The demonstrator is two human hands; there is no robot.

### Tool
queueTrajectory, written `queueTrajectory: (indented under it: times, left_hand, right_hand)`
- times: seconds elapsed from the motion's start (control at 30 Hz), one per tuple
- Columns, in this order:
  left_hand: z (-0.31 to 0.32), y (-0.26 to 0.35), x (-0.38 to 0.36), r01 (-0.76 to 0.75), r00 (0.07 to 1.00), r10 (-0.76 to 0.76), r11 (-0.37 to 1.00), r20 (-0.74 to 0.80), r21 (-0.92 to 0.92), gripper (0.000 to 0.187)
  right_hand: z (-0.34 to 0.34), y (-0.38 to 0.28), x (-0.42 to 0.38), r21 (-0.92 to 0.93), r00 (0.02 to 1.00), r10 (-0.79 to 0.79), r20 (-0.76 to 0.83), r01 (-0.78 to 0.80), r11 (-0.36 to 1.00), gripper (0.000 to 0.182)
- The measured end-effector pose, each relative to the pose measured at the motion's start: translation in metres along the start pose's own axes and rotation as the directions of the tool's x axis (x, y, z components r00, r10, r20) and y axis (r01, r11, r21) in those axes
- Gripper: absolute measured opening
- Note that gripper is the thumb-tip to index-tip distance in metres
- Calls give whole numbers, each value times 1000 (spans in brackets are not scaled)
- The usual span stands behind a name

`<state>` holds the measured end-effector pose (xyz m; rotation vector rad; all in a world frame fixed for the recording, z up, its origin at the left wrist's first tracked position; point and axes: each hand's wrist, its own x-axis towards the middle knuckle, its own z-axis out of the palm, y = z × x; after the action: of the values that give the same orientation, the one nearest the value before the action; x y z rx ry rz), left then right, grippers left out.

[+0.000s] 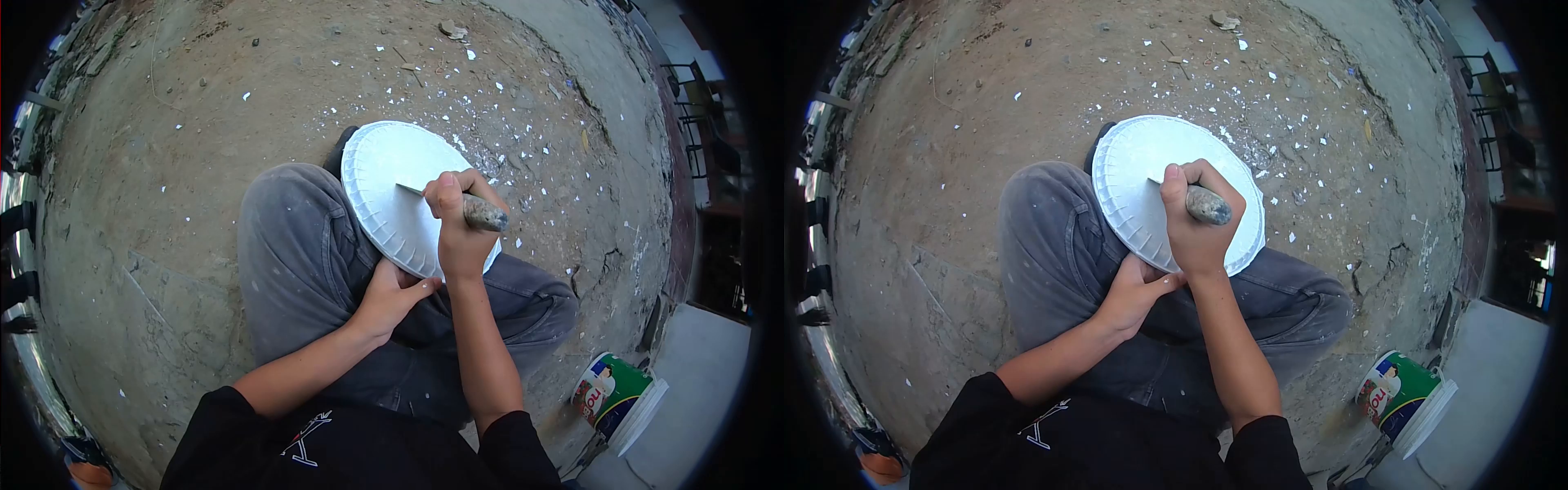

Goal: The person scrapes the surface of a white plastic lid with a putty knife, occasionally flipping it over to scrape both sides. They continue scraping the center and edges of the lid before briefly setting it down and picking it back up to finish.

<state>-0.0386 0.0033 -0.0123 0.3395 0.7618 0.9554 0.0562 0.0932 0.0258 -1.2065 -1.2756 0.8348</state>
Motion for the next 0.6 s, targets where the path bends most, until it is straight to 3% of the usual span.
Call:
queueTrajectory:
  times: [0.03,0.1,0.17,0.3,0.37,0.5,0.6]
  left_hand:
    - [1,0,0,-3,1000,3,1000,-5,12,53]
    - [-3,3,2,-22,999,23,999,-25,28,53]
    - [-8,-4,2,-20,999,19,999,-29,-29,52]
    - [-3,2,3,14,1000,-14,999,10,31,52]
    - [1,6,-1,-10,1000,10,999,-15,-34,52]
    - [-2,1,0,1,1000,0,999,10,-34,52]
    - [-4,4,1,-20,1000,20,999,3,-24,53]
  right_hand:
    - [-2,-6,5,-48,996,80,31,-78,996,26]
    - [3,-3,-2,-32,997,31,64,-29,999,25]
    - [10,12,-14,-3,996,-83,-44,83,997,27]
    - [3,-11,-5,-19,998,-57,-21,57,998,25]
    - [9,-8,-5,6,999,-50,12,49,999,25]
    - [2,-9,-4,-178,1000,-21,13,23,984,25]
    - [1,-3,-2,15,996,-83,-13,83,996,27]
